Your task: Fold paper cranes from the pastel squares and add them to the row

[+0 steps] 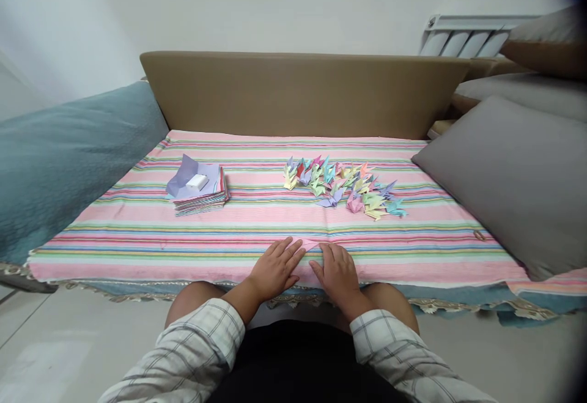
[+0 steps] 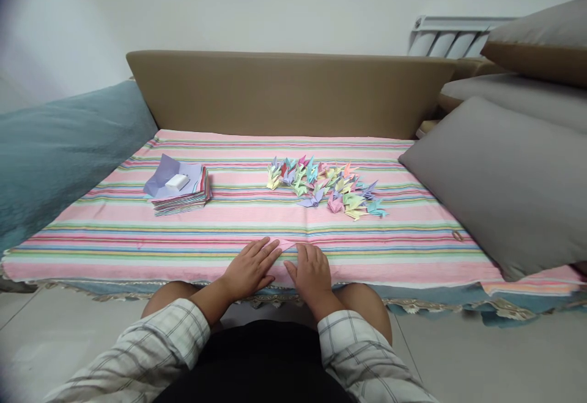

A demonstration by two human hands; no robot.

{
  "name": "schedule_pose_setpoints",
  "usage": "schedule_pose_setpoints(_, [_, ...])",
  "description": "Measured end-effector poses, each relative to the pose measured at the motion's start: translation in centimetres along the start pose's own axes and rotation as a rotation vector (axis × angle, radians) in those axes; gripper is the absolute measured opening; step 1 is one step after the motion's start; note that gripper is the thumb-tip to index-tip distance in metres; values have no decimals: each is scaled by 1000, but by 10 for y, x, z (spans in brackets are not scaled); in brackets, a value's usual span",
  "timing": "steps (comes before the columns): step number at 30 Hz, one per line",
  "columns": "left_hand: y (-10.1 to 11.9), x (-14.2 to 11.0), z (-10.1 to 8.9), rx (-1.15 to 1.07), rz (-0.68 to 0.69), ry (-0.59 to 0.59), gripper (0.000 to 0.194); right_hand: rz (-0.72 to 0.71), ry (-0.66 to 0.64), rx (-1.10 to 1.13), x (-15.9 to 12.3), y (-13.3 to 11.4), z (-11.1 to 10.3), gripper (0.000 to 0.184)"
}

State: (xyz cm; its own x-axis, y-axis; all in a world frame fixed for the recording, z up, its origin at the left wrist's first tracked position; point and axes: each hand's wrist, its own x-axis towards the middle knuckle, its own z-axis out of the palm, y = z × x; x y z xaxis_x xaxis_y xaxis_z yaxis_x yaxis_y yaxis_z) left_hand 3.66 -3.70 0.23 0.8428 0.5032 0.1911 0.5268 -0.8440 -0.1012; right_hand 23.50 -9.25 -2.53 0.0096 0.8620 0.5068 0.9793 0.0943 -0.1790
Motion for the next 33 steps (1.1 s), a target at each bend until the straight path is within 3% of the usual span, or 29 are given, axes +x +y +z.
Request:
schedule_pose_setpoints(4, [0, 0, -1, -7, -3, 10, 66, -110, 62, 100, 4, -7, -5, 45])
schedule_pose_setpoints(7, [1, 0, -1, -28, -6, 14, 66, -321, -10, 117, 10, -17, -8, 56])
schedule_pose_setpoints(9, [1, 0, -2, -46, -8, 12, 67, -389, -72, 117, 13, -22, -6, 62])
schedule_pose_setpoints(17, [2, 1, -3, -74, -35, 29, 58, -316, -113, 78, 7, -9, 11, 62])
schedule_pose_setpoints(27, [3, 7, -10, -109, -132, -12, 67, -267, -142, 83, 9, -13, 8, 56])
schedule_pose_setpoints(33, [0, 2, -2, -126, -123, -23, 72, -224, -170, 50, 12, -16, 6, 54])
